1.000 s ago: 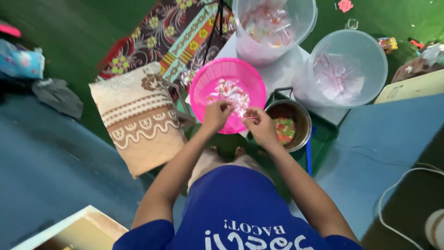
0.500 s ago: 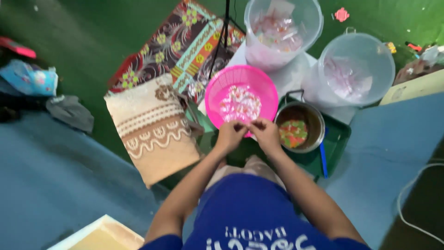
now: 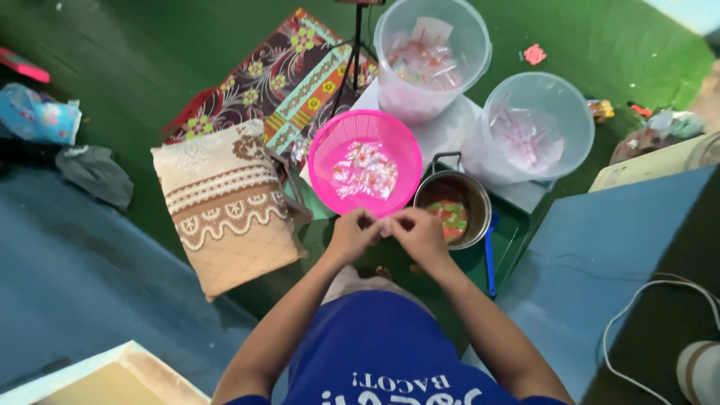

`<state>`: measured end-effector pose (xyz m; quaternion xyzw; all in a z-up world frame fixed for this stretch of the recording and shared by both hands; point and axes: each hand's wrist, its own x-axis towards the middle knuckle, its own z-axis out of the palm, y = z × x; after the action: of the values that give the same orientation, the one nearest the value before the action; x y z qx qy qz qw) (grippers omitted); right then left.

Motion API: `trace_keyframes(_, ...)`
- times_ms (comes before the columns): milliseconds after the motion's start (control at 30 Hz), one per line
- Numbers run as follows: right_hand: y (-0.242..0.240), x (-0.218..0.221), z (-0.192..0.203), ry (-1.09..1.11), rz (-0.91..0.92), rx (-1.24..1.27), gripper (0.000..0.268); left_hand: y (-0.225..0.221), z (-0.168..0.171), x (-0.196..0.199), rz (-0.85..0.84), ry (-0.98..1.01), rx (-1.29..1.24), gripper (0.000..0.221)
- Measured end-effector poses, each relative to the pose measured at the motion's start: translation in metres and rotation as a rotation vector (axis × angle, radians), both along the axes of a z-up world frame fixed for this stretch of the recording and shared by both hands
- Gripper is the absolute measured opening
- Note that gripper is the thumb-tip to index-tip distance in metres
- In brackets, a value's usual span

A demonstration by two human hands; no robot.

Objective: Packing small wrapped items from a basket into plastic bags and stirring colorful items in a pot.

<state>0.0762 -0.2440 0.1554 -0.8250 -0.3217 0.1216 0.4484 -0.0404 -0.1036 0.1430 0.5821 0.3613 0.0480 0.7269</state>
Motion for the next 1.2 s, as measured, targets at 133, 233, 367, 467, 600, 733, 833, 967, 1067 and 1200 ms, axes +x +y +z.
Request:
trace_keyframes(133,-0.002,-0.020,-0.012,-0.449,0.115,-0.102,0.006,0.001,-0.008,-0.012,-0.294,0.058,0.759,0.015)
trace_keyframes(233,0.009,-0.040,0.000,-0.407,0.053,-0.073,0.008,0.012,0.009,-0.021,-0.371,0.051,0.755,0.012)
trace_keyframes(367,0.017,-0.062,0.014,0.029,-0.110,-0.023,0.010,0.022,0.031,-0.040,-0.363,0.025,0.622,0.009)
trace_keyframes(467,0.004,-0.077,-0.019,0.005,-0.185,-0.040,0.013,0.022,0.025,-0.052,-0.393,-0.016,0.779,0.011)
trace_keyframes(600,-0.006,-0.085,0.001,-0.032,-0.125,-0.008,0.015,0.006,0.045,-0.059,-0.392,0.007,0.875,0.012)
trace_keyframes(733,-0.039,-0.076,-0.007,0.965,-0.063,0.320,0.072,-0.013,0.053,-0.060,-0.238,-0.100,0.650,0.012)
trace_keyframes(833,-0.068,-0.064,-0.010,1.285,-0.099,0.479,0.049,-0.033,0.051,-0.051,-0.187,-0.090,0.397,0.012)
trace_keyframes(967,-0.123,-0.050,-0.065,1.386,-0.274,0.601,0.015,-0.067,0.044,-0.042,-0.178,-0.119,0.267,0.013)
trace_keyframes(1067,-0.143,-0.046,-0.060,1.294,-0.317,0.562,0.015,-0.084,0.035,-0.041,-0.175,-0.119,0.253,0.014)
trace_keyframes(1200,-0.140,-0.037,-0.034,1.261,-0.312,0.592,0.022,-0.084,0.036,-0.039,-0.218,-0.130,0.299,0.015)
